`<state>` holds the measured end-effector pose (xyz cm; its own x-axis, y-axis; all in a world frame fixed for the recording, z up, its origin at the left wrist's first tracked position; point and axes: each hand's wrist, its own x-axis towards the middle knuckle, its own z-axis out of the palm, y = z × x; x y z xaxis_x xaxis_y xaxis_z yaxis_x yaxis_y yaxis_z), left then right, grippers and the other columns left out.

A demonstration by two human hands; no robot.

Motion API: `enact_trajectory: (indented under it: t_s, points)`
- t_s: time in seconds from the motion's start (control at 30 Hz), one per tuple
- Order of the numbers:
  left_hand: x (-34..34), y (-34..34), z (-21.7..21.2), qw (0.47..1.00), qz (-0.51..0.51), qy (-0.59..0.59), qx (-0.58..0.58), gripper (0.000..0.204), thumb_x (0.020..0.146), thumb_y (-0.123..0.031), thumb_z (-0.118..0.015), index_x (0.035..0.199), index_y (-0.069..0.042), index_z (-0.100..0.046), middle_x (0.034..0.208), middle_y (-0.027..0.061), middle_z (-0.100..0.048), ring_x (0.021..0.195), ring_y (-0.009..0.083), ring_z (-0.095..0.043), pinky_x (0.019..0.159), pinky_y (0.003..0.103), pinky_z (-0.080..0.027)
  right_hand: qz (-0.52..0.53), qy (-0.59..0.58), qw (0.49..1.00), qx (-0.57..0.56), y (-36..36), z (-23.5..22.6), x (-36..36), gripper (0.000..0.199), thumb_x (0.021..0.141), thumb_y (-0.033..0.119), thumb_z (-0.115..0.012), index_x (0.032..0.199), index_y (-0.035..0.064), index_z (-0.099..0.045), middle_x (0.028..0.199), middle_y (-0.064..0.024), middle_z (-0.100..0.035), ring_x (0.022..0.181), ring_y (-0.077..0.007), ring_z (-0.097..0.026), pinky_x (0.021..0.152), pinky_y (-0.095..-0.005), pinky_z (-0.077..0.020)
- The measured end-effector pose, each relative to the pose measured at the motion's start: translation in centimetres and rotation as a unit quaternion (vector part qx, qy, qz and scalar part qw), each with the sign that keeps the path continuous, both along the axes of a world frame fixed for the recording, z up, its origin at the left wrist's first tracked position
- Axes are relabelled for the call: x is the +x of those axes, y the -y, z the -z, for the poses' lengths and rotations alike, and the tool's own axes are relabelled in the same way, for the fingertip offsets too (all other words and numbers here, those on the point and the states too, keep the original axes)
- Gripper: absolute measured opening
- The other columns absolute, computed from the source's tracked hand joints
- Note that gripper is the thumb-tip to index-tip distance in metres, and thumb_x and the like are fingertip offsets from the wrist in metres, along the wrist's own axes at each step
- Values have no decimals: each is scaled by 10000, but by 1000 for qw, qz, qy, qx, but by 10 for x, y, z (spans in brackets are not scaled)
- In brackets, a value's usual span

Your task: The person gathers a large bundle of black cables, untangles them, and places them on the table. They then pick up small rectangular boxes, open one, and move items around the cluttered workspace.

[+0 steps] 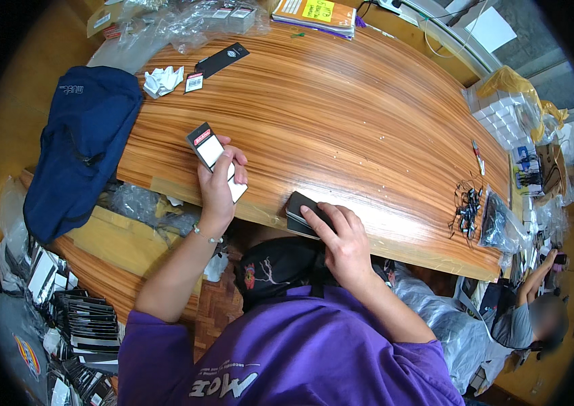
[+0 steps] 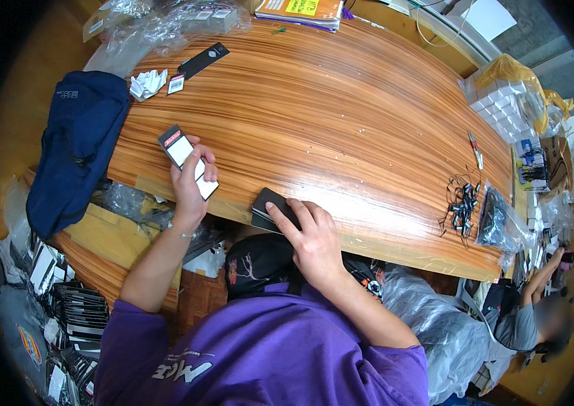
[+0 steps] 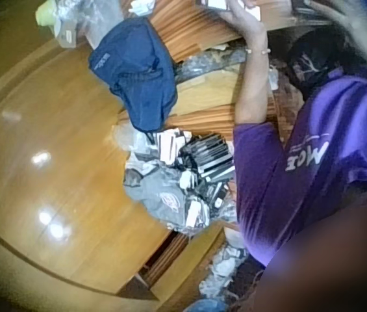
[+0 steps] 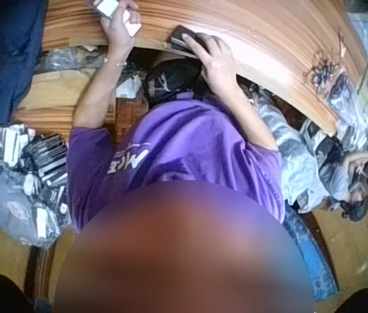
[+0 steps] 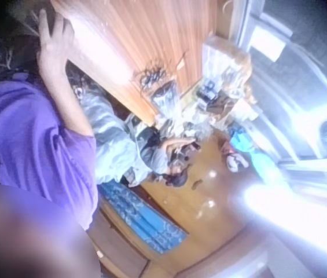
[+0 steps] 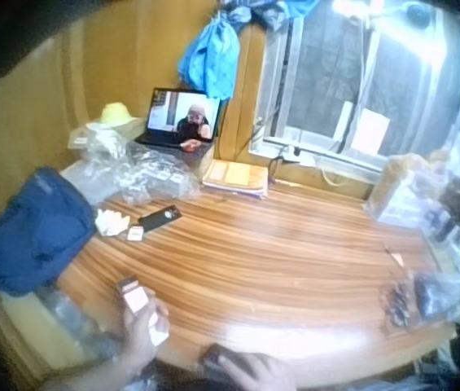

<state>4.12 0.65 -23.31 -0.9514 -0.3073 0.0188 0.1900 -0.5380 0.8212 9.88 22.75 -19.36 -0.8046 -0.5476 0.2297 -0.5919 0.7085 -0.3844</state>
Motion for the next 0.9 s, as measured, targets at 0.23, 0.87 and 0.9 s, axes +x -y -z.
enact_trajectory:
  t_s: [0.23,0.87,0.9]
  points:
    - [6,-13,2,990,97,-44,-95,329,876,-229,-544,1087,-31,-387,813,58,-538,607,67,-485,567,196,-428,112,274,835,-464,22,5,-34,607,707,-154,-486,1268,30,-346,1158,-134,-473,1066,-226,-484,912,-308,-374]
    - [9,-12,-3,981,153,111,53,304,799,-163,-645,1055,-82,-504,902,-3,-578,749,68,-570,582,206,-477,68,251,846,-466,65,9,-80,351,842,51,-515,1189,13,-476,1070,-69,-532,958,-125,-490,829,-250,-402]
    - [9,-13,-7,981,151,106,56,298,794,-157,-650,1046,-83,-508,895,-3,-580,743,70,-573,579,207,-480,106,291,809,-499,62,0,-78,309,844,55,-525,1147,5,-492,1004,-47,-555,915,-110,-497,806,-236,-401]
